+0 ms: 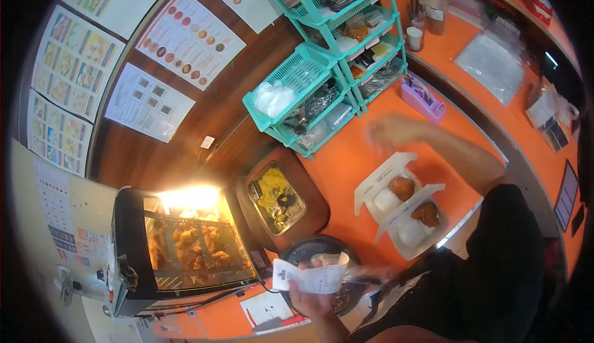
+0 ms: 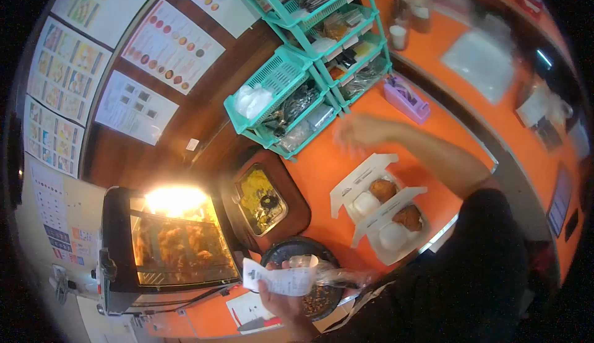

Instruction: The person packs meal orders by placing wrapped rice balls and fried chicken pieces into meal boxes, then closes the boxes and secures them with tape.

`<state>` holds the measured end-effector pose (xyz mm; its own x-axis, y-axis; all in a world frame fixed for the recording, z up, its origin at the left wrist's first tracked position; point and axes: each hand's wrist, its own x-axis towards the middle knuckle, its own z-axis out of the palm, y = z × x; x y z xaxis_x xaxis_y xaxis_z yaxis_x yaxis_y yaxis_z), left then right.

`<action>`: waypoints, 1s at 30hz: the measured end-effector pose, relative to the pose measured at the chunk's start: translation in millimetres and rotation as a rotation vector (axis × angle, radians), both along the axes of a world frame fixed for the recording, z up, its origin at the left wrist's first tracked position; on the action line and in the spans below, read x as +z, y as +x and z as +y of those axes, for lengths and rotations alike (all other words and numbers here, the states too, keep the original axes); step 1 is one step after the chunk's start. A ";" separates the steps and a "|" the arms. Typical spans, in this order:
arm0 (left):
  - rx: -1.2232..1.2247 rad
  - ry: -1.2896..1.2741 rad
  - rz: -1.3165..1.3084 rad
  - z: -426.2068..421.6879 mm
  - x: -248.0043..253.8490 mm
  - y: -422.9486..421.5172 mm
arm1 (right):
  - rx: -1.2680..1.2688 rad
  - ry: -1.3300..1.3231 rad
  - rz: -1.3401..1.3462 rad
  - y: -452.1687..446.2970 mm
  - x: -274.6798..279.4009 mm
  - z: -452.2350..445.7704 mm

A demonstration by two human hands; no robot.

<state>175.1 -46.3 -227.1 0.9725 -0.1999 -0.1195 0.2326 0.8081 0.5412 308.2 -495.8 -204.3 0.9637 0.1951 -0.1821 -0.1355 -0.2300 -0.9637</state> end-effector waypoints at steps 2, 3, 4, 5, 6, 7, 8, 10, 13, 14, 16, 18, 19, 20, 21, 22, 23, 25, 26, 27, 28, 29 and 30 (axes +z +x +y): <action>0.050 0.012 0.004 -10.0 3.7 -9.3 | -0.474 -0.223 -0.459 60.7 -13.0 -63.0; 0.067 0.001 0.007 -19.2 9.7 -14.5 | -0.660 -0.421 -0.708 86.0 -10.6 -87.6; 0.077 0.008 0.015 -28.4 13.0 -19.4 | -0.719 -0.455 -0.723 104.7 -2.1 -108.7; 0.097 0.050 -0.004 -35.4 15.6 -24.6 | -0.778 -0.486 -0.738 120.7 5.8 -123.7; 0.114 0.096 -0.027 -41.5 17.6 -29.3 | -0.774 -0.472 -0.733 135.7 10.3 -132.6; 0.120 0.110 -0.031 -46.6 18.2 -33.6 | -0.771 -0.526 -0.787 151.3 14.2 -139.2; 0.131 0.123 0.010 -49.9 18.0 -38.6 | -0.769 -0.579 -0.842 169.0 19.0 -145.4; 0.100 0.147 0.034 -49.2 16.2 -51.1 | -0.654 -0.672 -1.040 224.1 6.6 -158.1; 0.182 0.118 0.168 -60.4 16.6 -71.4 | -0.418 -1.034 -0.437 273.2 36.7 -144.5; 0.203 0.118 0.176 -67.3 18.5 -79.7 | -0.393 -1.056 -0.411 284.2 39.6 -142.5; 0.216 0.204 0.088 -81.2 23.6 -86.5 | -0.393 -1.076 -0.415 303.7 44.7 -144.5; 0.248 0.193 0.065 -93.9 31.8 -91.9 | -0.414 -1.088 -0.433 316.7 47.0 -146.6; 0.262 0.179 0.056 -97.7 33.6 -95.8 | -0.424 -1.091 -0.436 319.5 45.8 -145.5; 0.285 0.177 0.054 -95.3 30.7 -100.4 | -0.432 -1.095 -0.445 322.4 42.9 -144.1; 0.305 0.178 0.042 -90.0 23.5 -105.8 | -0.445 -1.107 -0.452 320.3 39.9 -143.4; 0.326 0.177 0.035 -89.4 20.9 -111.2 | -0.450 -1.119 -0.462 319.1 37.8 -142.1; 0.346 0.169 0.047 -89.5 19.2 -118.0 | -0.456 -1.131 -0.470 316.3 33.3 -140.4; 0.397 0.154 0.154 -91.4 24.3 -126.1 | -0.482 -1.152 -0.495 306.6 26.8 -138.6; 0.414 0.150 0.176 -91.2 25.9 -129.6 | -0.501 -1.162 -0.515 301.3 23.1 -138.3; 0.411 0.140 0.125 -90.8 25.6 -131.4 | -0.523 -1.169 -0.543 293.5 21.6 -137.1; 0.406 0.132 0.084 -89.8 25.4 -135.3 | -0.554 -1.175 -0.576 282.8 21.1 -137.0; 0.459 0.142 0.121 -87.3 23.3 -142.4 | -0.583 -1.173 -0.612 269.1 17.2 -136.6; 0.445 0.150 0.113 -84.2 22.8 -149.2 | -0.622 -1.167 -0.668 252.9 17.6 -137.3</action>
